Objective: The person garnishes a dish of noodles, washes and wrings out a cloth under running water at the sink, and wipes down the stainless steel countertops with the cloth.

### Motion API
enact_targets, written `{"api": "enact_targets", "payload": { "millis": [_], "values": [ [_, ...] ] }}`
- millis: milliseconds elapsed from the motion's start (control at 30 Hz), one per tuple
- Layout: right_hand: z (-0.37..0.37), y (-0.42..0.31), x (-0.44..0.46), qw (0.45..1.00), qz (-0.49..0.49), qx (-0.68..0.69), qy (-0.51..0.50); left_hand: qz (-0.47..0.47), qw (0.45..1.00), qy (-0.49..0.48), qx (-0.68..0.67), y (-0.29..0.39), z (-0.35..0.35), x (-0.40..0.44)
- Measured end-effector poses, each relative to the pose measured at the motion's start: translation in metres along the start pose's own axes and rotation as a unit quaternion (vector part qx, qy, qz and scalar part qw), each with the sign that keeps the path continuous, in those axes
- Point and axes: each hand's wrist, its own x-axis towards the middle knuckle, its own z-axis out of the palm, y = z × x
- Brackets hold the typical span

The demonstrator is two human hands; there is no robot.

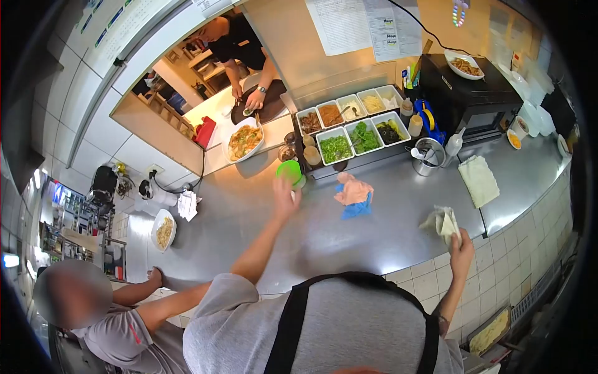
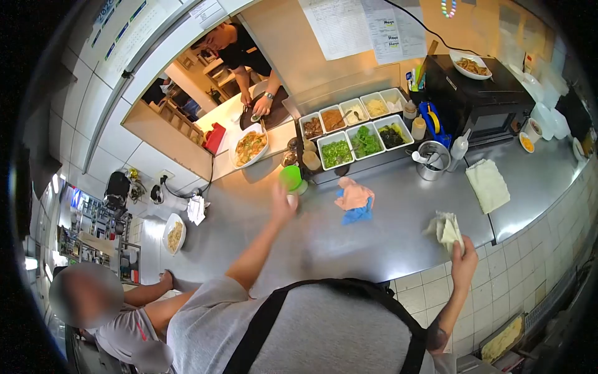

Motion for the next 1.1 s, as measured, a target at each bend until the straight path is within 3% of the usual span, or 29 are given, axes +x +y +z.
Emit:
{"api": "enact_targets", "payload": {
  "millis": [67,100,133,167,233,267,300,367,400,500,533,567,600,667,733,833,867,900,967,1000,1033,1067,1100],
  "values": [
    [0.034,0.034,0.014,0.981,-0.111,-0.152,0.037,0.017,0.982,0.189,-0.016,-0.006,-0.030,0.123],
    [0.060,0.061,0.019,0.972,-0.127,-0.197,-0.020,0.007,0.968,0.241,-0.074,0.014,-0.070,0.194],
    [0.077,0.081,0.021,0.957,-0.142,-0.241,-0.075,-0.010,0.954,0.295,-0.042,0.004,-0.098,0.251],
    [0.086,0.070,0.015,0.957,-0.139,-0.244,-0.076,0.041,0.913,0.395,-0.091,-0.004,-0.126,0.311],
    [0.107,0.028,-0.001,0.952,-0.141,-0.271,0.005,-0.029,0.896,0.414,-0.156,0.000,-0.184,0.395],
    [0.108,0.034,-0.002,0.951,-0.138,-0.275,0.005,-0.057,0.893,0.442,-0.065,-0.023,-0.202,0.440],
    [0.114,0.043,-0.004,0.954,-0.144,-0.259,0.038,-0.137,0.899,0.404,-0.094,-0.050,-0.223,0.475],
    [0.118,0.052,-0.006,0.957,-0.143,-0.241,0.071,-0.189,0.878,0.275,-0.344,-0.070,-0.247,0.522],
    [0.118,0.055,-0.004,0.953,-0.158,-0.244,0.080,-0.256,0.862,0.227,-0.374,-0.055,-0.253,0.531],
    [0.124,0.059,-0.005,0.948,-0.163,-0.254,0.099,-0.197,0.912,0.218,-0.287,-0.054,-0.232,0.553],
    [0.124,0.060,-0.004,0.945,-0.172,-0.258,0.103,-0.048,0.892,0.277,-0.353,0.015,-0.211,0.499],
    [0.124,0.060,-0.004,0.946,-0.169,-0.263,0.091,-0.037,0.950,0.256,-0.175,0.009,-0.193,0.485],
    [0.126,0.059,-0.004,0.938,-0.170,-0.283,0.105,-0.026,0.975,0.222,0.012,-0.006,-0.177,0.468],
    [0.133,0.062,-0.002,0.933,-0.175,-0.301,0.092,0.120,0.952,0.281,-0.025,0.005,-0.135,0.390],
    [0.143,0.073,-0.004,0.934,-0.133,-0.309,0.120,0.167,0.943,0.281,0.055,-0.007,-0.113,0.286],
    [0.172,0.055,-0.032,0.927,-0.068,-0.334,0.154,-0.091,0.966,0.200,-0.135,-0.081,-0.104,0.151],
    [0.182,0.048,-0.045,0.926,-0.066,-0.341,0.151,-0.095,0.979,0.177,-0.045,-0.167,-0.090,0.104],
    [0.195,0.040,-0.062,0.926,-0.064,-0.344,0.142,-0.292,0.933,0.146,-0.154,-0.211,-0.100,0.058],
    [0.222,0.026,-0.095,0.927,-0.080,-0.340,0.139,-0.289,0.944,0.132,0.090,-0.322,-0.142,-0.028],
    [0.234,0.022,-0.104,0.924,-0.063,-0.343,0.155,-0.221,0.934,0.185,0.212,-0.366,-0.159,-0.066],
    [0.242,0.018,-0.115,0.926,-0.090,-0.336,0.146,-0.371,0.877,0.132,0.273,-0.353,-0.192,-0.070],
    [0.246,0.015,-0.129,0.925,-0.107,-0.335,0.146,-0.355,0.930,0.072,0.064,-0.492,-0.223,-0.131],
    [0.249,0.011,-0.134,0.925,-0.098,-0.332,0.157,-0.313,0.922,0.043,0.225,-0.501,-0.240,-0.136]
  ]
}}
